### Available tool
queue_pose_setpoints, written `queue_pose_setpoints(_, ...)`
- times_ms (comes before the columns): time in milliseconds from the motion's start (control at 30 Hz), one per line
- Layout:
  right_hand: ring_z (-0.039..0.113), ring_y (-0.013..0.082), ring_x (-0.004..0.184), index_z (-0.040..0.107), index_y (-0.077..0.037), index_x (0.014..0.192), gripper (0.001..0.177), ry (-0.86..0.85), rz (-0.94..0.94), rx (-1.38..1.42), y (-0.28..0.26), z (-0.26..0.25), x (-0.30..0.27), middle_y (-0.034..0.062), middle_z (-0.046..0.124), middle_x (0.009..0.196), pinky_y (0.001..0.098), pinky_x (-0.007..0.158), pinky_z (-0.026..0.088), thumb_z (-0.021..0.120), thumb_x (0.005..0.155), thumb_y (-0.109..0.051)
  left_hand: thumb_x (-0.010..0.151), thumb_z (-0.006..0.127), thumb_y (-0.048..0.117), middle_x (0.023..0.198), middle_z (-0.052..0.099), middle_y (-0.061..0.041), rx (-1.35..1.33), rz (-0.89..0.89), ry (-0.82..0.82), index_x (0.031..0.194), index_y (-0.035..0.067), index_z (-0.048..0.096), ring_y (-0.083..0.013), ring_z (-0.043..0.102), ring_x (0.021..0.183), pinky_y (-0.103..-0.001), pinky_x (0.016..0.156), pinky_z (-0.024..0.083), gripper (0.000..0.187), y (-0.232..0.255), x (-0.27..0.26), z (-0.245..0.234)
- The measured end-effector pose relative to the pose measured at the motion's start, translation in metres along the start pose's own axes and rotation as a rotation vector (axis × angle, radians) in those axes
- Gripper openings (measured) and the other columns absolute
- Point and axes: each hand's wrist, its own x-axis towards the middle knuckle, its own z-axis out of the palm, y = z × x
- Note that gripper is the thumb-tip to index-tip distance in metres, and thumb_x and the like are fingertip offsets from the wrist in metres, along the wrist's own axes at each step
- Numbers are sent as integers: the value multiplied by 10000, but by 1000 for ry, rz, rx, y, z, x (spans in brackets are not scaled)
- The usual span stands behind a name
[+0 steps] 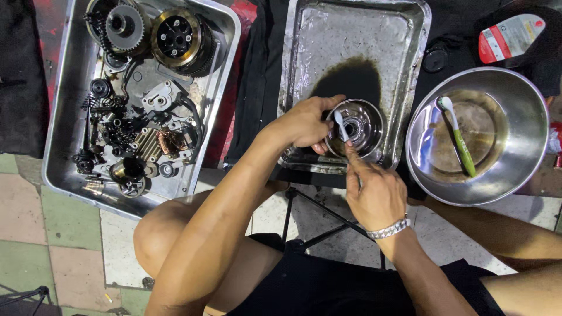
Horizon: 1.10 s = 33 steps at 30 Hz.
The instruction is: The person scrubs a cylindrical mechanical part with a toothbrush, repeatedly dipping it into a metal bowl of liquid and brushing it over a tray. The person rotates the part to clean different sides and places it into the bowl after scrubbing.
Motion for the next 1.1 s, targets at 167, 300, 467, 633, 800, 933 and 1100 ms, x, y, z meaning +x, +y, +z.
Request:
queue_pose_setpoints(167, 708, 294, 592, 645, -238, 1403, 466, -40, 69, -97, 1, -1, -6, 138, 779, 898, 419, 610, 571, 622, 938, -208, 965, 516, 32, 896, 760, -186, -155, -46, 25, 1540, 47, 357, -185, 726, 587, -315, 541, 635, 596, -1, 6, 13)
queue_pose_setpoints(300, 683, 210, 567, 684, -179, 1344, 445, 67, -161, -143, 16, -9, -23, 136, 775, 860, 382, 670, 555, 641, 901, -176, 993, 540, 112, 853, 773, -153, -122, -36, 68, 1541, 48, 360, -154, 749, 595, -288, 552, 655, 580, 2, 9, 17)
queue_pose_setpoints(467, 653, 226, 543, 669, -170, 1376, 475, -30, -129, -211, 22, -13, -15, 110, 755, 746, 389, 679, 529, 649, 901, -164, 997, 540, 107, 842, 770, -167, -107, -55, 51, 1548, 67, 360, -160, 724, 579, -298, 541, 644, 581, 5, 9, 18)
queue_pose_setpoints(633, 639, 223, 514, 666, -160, 1375, 484, -14, -134, -233, 20, -12, -19, 118, 750, 773, 373, 640, 521, 647, 891, -162, 1000, 533, 98, 852, 763, -163, -184, -67, 37, 1549, 68, 355, -168, 712, 562, -306, 535, 640, 578, 4, 10, 16)
queue_pose_setpoints(800, 669, 198, 552, 658, -145, 1383, 492, -46, -157, -222, 25, -19, -30, 121, 758, 779, 371, 645, 519, 639, 891, -138, 1000, 539, 85, 825, 766, -140, -96, -35, 37, 1542, 67, 386, -161, 725, 570, -295, 539, 638, 564, 1, 9, 15)
queue_pose_setpoints(933, 655, 246, 535, 655, -133, 1378, 520, -26, -168, -231, 18, -10, -18, 117, 770, 807, 385, 676, 521, 645, 858, -129, 1001, 520, 73, 785, 753, -151, -109, -25, 21, 1542, 73, 384, -164, 717, 567, -309, 532, 640, 559, -2, 10, 9)
queue_pose_setpoints(1100, 680, 219, 567, 660, -121, 1361, 500, -10, -222, -206, 18, -14, -30, 144, 766, 811, 402, 705, 526, 622, 862, -135, 1004, 528, 61, 767, 736, -154, -124, -3, 14, 1543, 65, 411, -156, 680, 553, -309, 504, 588, 553, -5, 5, 5)
